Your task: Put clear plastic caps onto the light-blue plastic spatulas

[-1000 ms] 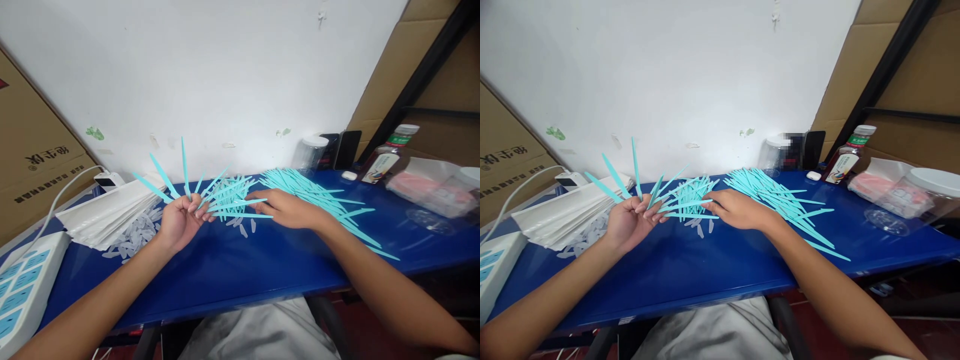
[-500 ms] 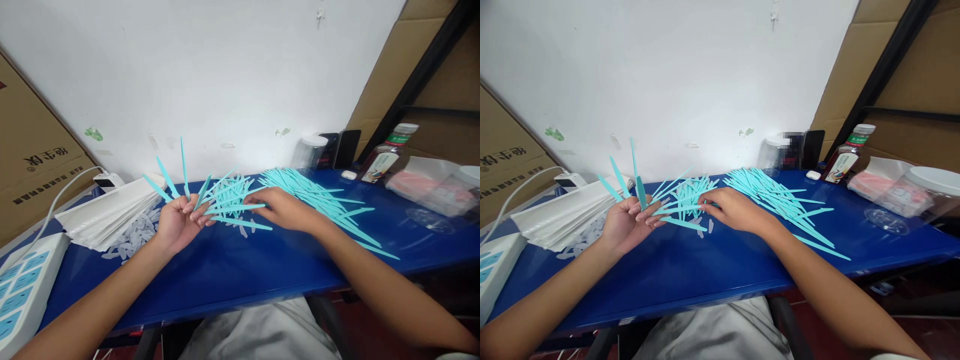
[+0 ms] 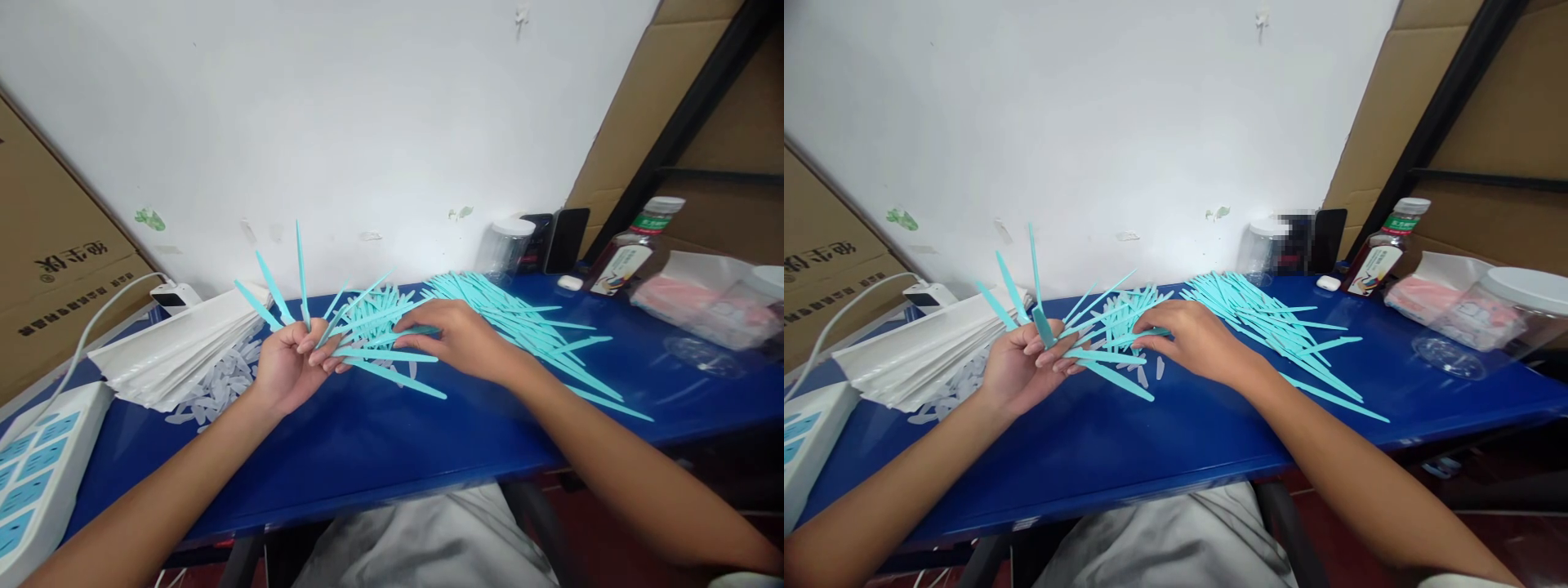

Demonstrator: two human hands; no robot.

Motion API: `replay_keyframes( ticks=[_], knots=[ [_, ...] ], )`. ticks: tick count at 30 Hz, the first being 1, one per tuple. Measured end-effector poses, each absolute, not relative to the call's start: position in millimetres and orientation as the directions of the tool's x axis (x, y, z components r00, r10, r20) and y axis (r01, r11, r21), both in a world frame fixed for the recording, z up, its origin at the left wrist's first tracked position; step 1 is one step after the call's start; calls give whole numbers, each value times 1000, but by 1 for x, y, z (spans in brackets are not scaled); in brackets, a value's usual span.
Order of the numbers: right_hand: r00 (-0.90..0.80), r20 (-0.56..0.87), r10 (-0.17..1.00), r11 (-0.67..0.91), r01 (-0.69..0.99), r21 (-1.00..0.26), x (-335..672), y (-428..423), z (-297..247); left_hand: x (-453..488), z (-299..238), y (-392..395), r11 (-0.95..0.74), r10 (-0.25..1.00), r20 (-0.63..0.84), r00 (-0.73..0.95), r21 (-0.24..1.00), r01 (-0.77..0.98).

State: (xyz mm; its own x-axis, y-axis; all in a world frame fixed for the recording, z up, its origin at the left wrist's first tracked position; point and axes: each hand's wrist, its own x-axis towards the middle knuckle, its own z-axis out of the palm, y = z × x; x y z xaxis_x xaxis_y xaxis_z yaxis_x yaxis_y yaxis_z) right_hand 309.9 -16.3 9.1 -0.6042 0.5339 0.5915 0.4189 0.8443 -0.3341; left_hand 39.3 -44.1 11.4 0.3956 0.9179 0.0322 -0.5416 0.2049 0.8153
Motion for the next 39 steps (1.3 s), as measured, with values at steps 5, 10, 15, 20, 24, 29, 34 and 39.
replay_keyframes(
  ticks=[5,10,15,20,24,29,34,39],
  knots=[
    [-572,591,569,821,428,-377,310,-19,11,38,11,-45,147,915,73,396,855,-497],
    [-560,595,576,817,399,-417,312,-22,15,37,10,-45,52,900,153,407,891,-450],
    [-586,600,545,838,364,-406,311,-22,16,36,9,-46,4,903,186,387,897,-442],
    [-599,582,551,831,332,-446,309,-21,15,38,11,-48,-1,904,174,390,914,-405],
    [-618,561,551,824,296,-484,305,-24,16,41,12,-51,-21,904,189,384,915,-402],
    [-659,544,519,843,288,-455,295,-34,18,45,12,-55,6,901,168,399,917,-399],
    [-644,513,568,809,322,-492,287,-39,18,46,11,-56,-3,898,178,403,917,-398],
    [-664,435,609,769,357,-531,302,-26,16,42,14,-55,-55,895,204,396,932,-358]
  ],
)
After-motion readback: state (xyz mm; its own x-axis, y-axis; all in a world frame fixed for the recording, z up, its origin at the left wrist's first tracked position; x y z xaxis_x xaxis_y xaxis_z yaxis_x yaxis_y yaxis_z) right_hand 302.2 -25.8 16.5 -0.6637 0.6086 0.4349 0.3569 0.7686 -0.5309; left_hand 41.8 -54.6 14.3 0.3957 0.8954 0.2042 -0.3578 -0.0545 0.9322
